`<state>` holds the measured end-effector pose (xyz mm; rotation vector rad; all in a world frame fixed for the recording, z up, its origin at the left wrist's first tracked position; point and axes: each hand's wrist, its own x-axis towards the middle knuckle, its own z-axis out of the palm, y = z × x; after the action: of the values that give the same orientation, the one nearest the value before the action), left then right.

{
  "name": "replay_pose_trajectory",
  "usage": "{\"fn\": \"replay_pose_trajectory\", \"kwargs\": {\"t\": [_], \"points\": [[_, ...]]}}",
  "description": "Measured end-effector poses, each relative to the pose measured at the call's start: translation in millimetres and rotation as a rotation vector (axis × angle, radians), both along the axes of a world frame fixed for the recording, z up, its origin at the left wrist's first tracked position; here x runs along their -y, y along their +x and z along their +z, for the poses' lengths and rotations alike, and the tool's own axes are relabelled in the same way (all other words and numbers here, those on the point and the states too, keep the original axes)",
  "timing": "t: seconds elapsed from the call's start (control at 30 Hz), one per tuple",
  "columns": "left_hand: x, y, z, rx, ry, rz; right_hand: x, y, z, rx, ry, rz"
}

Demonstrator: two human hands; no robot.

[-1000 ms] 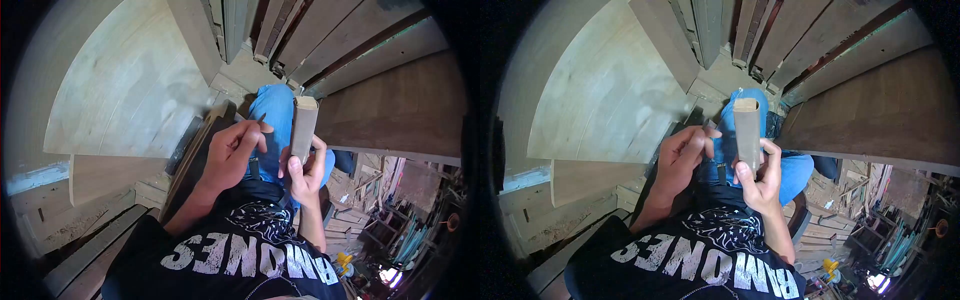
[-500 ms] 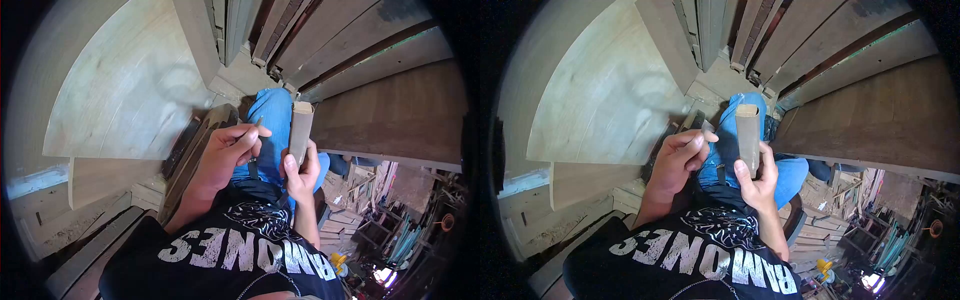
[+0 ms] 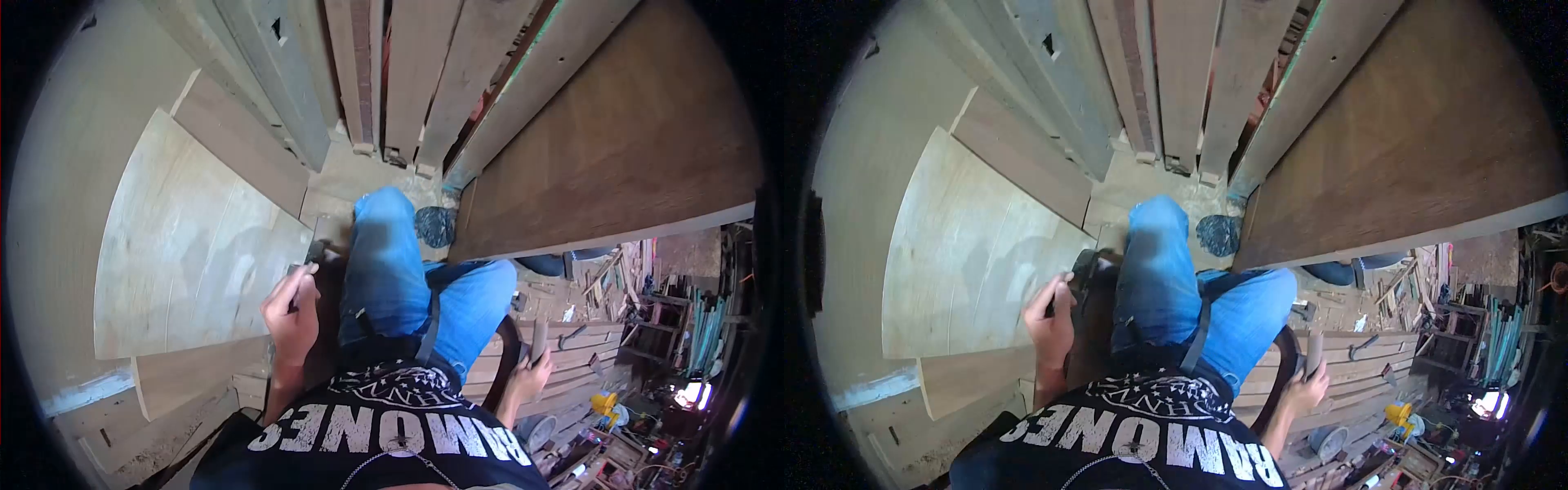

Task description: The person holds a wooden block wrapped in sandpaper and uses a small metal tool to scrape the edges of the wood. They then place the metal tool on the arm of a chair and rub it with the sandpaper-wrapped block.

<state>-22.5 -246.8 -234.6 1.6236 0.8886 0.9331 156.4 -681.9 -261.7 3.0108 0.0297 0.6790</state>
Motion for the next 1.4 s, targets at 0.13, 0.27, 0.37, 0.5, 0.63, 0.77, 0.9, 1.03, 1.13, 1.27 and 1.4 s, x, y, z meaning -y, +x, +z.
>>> {"fn": "replay_pose_trajectory", "kwargs": {"t": [0.13,0.27,0.37,0.5,0.63,0.77,0.9,1.03,1.13,1.27,1.4], "points": [[4.2,20.7,1.8,-0.195,0.395,-0.118,29.5,-17.1,-18.3,-0.027,0.056,-0.060],[16.2,36.5,-7.6,-0.349,0.570,-0.229,23.0,-11.7,-17.7,-0.118,0.131,-0.110],[23.9,36.4,-6.1,-0.398,0.626,-0.277,22.6,-12.3,-12.7,-0.155,0.082,0.053],[16.4,29.2,-4.7,-0.382,0.719,-0.296,29.0,-9.5,-23.8,-0.131,0.114,0.096],[19.8,17.9,1.0,-0.322,0.724,-0.229,27.2,-11.2,-17.3,-0.118,0.175,0.148],[31.2,19.1,9.3,-0.138,0.764,-0.244,20.3,-9.2,-12.8,-0.068,0.376,0.069],[53.6,27.4,13.7,-0.084,0.684,-0.376,20.8,-9.1,-16.0,-0.061,0.198,-0.157],[79.0,23.1,18.9,0.007,0.652,-0.486,22.3,-11.6,-11.6,-0.079,0.248,-0.128],[90.6,13.7,23.0,-0.017,0.646,-0.536,29.1,-9.5,-20.4,-0.008,0.305,-0.030],[93.3,11.8,25.7,0.039,0.618,-0.533,28.3,-15.4,-11.3,-0.027,0.300,-0.089],[96.8,11.9,23.8,0.155,0.582,-0.504,33.7,-18.5,-6.7,-0.109,0.338,-0.199]]}}
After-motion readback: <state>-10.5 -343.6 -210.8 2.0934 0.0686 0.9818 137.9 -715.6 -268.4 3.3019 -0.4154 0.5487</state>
